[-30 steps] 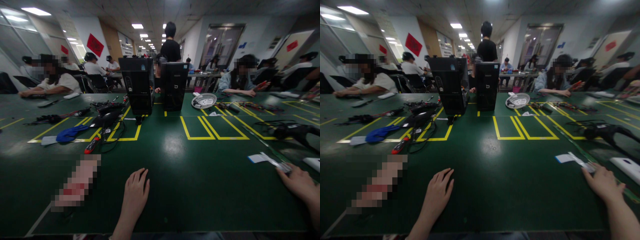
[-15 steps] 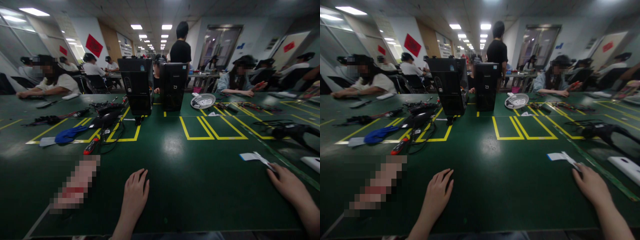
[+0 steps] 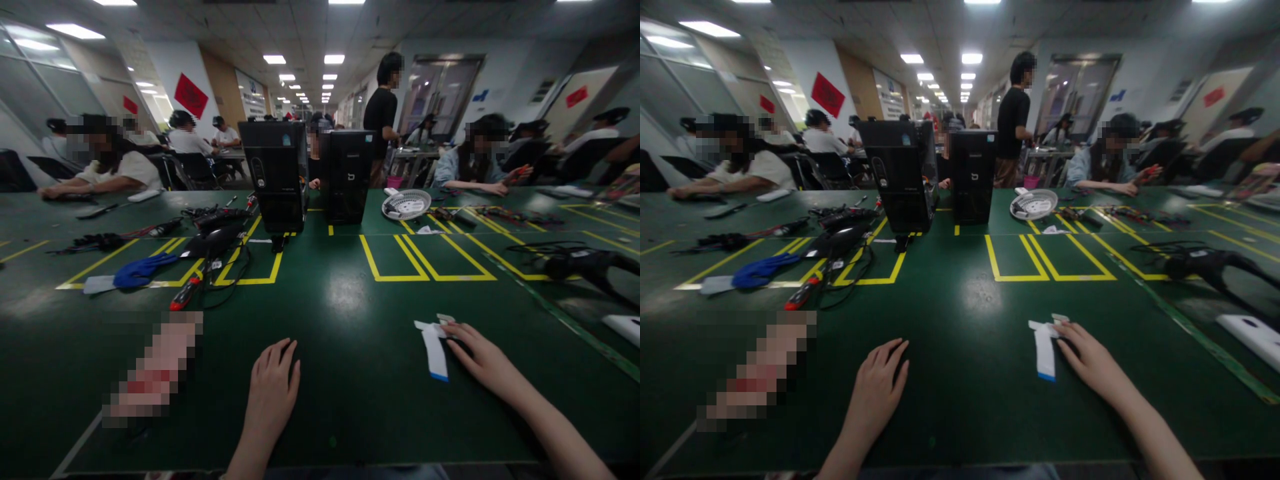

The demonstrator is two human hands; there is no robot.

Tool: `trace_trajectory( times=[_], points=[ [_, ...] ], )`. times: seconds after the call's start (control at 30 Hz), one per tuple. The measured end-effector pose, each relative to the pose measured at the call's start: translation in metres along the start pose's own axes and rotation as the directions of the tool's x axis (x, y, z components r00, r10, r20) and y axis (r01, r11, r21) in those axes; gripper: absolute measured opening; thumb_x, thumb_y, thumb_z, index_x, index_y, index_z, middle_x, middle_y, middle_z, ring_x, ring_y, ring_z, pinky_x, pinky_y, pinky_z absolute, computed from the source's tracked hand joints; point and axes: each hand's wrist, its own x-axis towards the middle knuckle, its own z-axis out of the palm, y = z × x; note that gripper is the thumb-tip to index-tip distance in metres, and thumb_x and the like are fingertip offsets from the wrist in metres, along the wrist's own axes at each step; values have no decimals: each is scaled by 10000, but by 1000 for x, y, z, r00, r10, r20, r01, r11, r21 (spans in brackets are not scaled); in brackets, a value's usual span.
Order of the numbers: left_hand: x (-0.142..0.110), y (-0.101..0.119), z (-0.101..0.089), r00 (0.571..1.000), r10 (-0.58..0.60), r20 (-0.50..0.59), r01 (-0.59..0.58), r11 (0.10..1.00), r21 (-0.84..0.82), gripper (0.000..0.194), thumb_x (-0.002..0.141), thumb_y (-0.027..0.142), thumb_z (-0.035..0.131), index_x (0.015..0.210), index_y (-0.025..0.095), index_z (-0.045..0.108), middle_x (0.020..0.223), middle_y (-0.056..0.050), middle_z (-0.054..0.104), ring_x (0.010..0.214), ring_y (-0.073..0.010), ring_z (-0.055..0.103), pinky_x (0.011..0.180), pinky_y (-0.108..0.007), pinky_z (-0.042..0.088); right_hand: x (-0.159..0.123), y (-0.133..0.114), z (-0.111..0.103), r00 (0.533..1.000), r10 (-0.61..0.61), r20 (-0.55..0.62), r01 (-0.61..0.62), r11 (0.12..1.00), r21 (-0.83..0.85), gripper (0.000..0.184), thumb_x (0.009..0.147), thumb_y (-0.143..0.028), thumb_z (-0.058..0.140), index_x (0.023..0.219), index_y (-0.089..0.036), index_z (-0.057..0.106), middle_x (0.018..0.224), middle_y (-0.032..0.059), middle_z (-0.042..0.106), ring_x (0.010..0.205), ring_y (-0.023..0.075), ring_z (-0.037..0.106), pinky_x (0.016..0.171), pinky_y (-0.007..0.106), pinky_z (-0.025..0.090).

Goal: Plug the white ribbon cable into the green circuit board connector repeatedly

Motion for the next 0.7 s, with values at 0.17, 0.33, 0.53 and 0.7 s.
trace_trajectory(
  times=[0.17,0.33,0.53,0.7],
  points=[
    [0,0,1,1000,7,-24,-7,1000,-5,343,945,226,423,1235,165,595,1197,-116,608,1119,-284,543,926,-463,465,11,-97,23,944,-264,198,240,961,138,421,952,-389,388,1316,-232,530,1395,106,462,1305,232,431,1097,433,366],
    [0,-2,3,999,22,-45,-23,1000,-15,332,933,212,449,1222,150,602,1185,-125,613,1098,-287,553,924,-471,468,9,-172,41,842,-475,256,405,870,280,421,923,-244,463,1343,-254,496,1351,91,484,1345,224,364,1128,433,324],
    [1,-3,1,997,43,-72,-48,996,-73,306,938,194,451,1198,171,610,1159,-115,623,1089,-284,562,920,-496,478,10,-203,52,814,-502,291,393,846,360,448,890,-213,506,1337,-241,498,1340,91,488,1352,224,345,1142,437,291],
    [1,5,-11,958,286,10,-272,922,-275,310,953,163,443,1220,195,597,1207,-85,622,1136,-243,548,978,-441,473,12,-197,51,813,-521,261,370,807,460,449,872,-214,530,1320,-234,523,1337,81,501,1346,196,356,1153,400,271]
  ],
)
